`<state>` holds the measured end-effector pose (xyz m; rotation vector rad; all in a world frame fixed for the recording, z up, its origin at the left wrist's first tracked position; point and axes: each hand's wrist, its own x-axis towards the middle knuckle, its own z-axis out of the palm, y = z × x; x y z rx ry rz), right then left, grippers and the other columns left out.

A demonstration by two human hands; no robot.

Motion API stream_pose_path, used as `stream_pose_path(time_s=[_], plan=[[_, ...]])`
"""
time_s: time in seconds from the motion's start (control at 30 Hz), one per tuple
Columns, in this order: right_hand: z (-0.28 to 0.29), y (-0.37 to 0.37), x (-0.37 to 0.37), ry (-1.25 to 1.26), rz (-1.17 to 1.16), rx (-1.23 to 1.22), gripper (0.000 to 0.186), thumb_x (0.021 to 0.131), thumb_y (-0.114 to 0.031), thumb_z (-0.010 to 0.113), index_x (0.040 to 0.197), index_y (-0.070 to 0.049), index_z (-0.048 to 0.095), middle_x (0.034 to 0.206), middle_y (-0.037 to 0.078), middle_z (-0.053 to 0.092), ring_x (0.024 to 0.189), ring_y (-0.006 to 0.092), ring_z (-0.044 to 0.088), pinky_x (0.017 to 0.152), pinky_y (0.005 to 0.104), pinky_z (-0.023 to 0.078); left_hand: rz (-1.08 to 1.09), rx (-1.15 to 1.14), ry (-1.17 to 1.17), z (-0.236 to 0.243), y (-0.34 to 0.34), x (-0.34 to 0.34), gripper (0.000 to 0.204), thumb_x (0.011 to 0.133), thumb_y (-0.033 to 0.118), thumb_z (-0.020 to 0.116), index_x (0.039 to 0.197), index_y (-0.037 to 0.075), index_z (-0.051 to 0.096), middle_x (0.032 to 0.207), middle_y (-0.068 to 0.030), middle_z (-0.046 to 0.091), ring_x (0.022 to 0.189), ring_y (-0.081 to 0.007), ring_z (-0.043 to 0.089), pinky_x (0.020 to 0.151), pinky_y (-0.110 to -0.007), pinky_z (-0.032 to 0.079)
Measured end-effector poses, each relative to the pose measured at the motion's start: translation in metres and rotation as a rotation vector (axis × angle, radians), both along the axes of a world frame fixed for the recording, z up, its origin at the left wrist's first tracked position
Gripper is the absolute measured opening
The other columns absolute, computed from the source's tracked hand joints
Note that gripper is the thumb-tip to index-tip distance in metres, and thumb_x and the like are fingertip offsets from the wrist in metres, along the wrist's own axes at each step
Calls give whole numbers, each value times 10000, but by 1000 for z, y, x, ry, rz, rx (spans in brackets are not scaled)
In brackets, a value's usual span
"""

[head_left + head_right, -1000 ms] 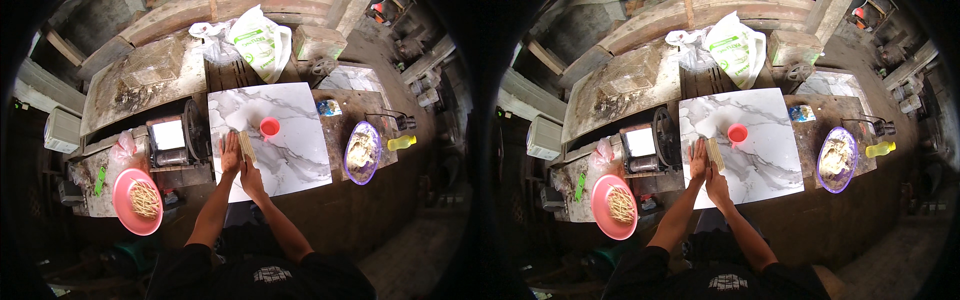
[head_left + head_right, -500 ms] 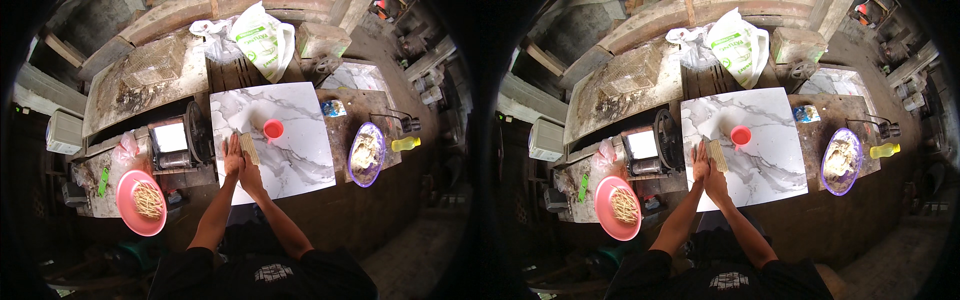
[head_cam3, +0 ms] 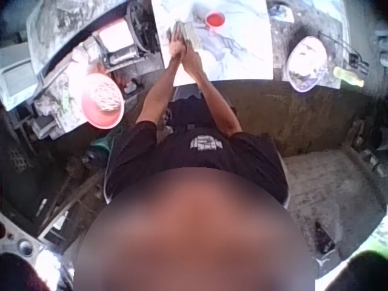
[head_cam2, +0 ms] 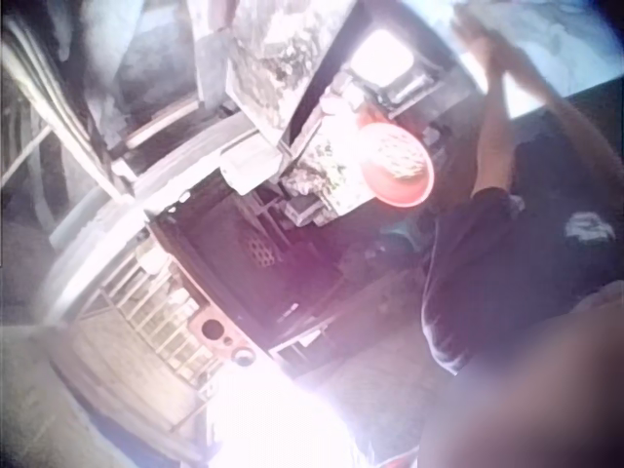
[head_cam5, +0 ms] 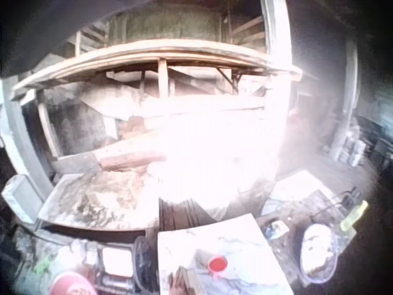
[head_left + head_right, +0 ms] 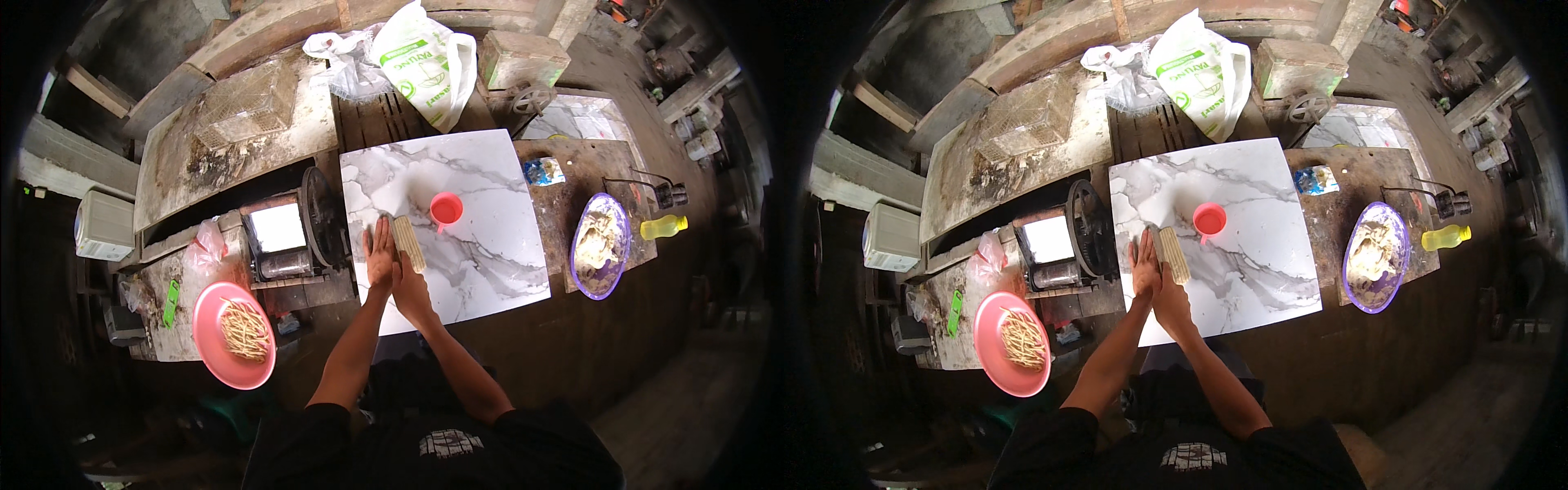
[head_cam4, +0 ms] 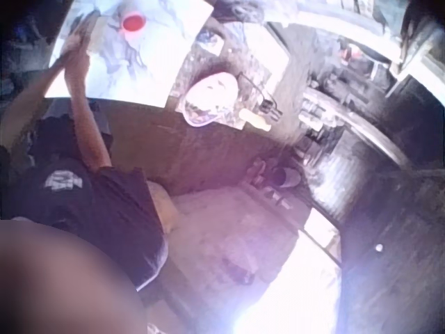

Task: The person prepares dough by hand on a tiled surface, rolling it into thin sheets and using a large knife to cut it into strips.

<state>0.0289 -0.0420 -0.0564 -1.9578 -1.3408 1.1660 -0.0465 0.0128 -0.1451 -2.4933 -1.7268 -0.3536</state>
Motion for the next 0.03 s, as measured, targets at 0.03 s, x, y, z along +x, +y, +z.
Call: stream_pose_path(time_s=[0.03], plan=[[-1,-5,2,-29,10,-47,446,860,-294,358,1218,-36,303,812,281,556,760,423,547,696,451,435,-7,-2,-4,-1,-1,3,612,773,266,415,1269,-29,209,1379,-109,105,1285,-201,48,1030,-430,20]])
